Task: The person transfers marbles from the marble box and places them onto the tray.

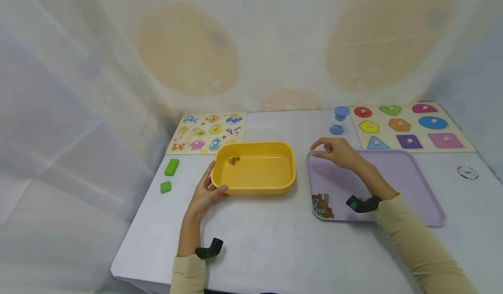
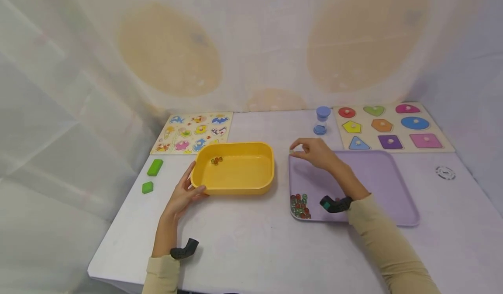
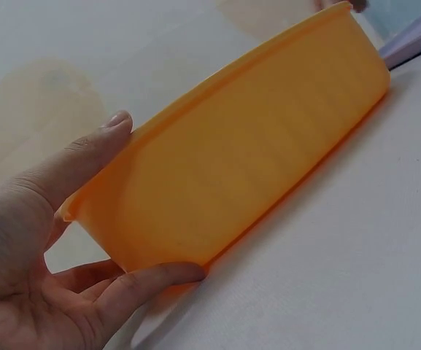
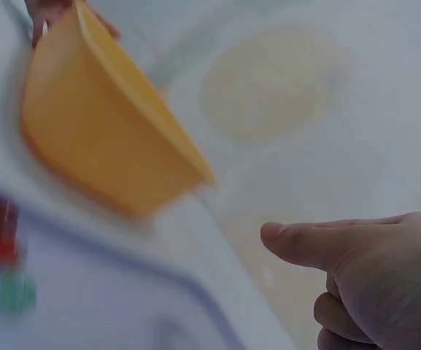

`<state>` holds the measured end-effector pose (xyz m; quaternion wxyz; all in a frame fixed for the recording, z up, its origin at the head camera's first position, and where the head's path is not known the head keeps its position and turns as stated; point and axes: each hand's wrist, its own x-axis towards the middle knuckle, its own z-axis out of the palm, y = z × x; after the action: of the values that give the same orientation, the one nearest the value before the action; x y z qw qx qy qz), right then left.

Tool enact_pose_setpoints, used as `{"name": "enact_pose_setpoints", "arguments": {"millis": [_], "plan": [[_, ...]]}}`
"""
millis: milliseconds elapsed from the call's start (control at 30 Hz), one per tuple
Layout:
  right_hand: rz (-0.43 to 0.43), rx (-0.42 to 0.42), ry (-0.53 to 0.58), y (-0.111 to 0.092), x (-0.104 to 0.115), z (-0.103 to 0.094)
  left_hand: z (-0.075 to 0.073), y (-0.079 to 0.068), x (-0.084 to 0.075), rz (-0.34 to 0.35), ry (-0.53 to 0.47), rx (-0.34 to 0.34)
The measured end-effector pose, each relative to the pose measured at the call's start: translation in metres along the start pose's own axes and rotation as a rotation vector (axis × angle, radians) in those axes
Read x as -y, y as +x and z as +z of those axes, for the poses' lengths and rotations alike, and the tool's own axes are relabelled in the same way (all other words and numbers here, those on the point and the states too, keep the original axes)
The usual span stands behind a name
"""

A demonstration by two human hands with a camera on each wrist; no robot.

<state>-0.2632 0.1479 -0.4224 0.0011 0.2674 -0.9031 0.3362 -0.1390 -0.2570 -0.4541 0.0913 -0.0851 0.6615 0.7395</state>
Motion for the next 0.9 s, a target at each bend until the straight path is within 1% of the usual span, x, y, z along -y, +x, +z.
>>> {"name": "enact_pose_setpoints", "arguments": {"millis": [100, 200, 300, 433, 567, 667, 767, 900], "plan": [[0.113, 0.0, -0.01, -0.028, -0.034, -0.011, 0.0, 0.0, 0.0, -0.001, -0.005, 0.001], [0.188, 0.022, -0.052, -0.051, -0.059, -0.017, 0.0, -0.001, 0.0, -0.004, -0.007, -0.001], [0.215, 0.023, -0.096, -0.067, -0.074, -0.02, 0.0, -0.001, 0.0, -0.009, -0.001, -0.005], [0.229, 0.02, -0.12, -0.08, -0.083, -0.023, 0.001, -0.001, -0.001, -0.009, 0.01, -0.008], [0.23, 0.018, -0.135, -0.083, -0.081, -0.024, 0.002, -0.001, -0.001, -0.015, 0.009, -0.009], [0.216, -0.007, -0.124, -0.076, -0.071, -0.025, 0.002, -0.001, -0.002, -0.019, 0.006, -0.011], [0.178, -0.022, -0.081, -0.059, -0.051, -0.026, 0.003, -0.001, -0.003, -0.018, 0.007, -0.015], [0.081, -0.005, -0.019, -0.021, -0.012, -0.019, 0.003, -0.002, -0.003, -0.014, 0.006, -0.017]]}}
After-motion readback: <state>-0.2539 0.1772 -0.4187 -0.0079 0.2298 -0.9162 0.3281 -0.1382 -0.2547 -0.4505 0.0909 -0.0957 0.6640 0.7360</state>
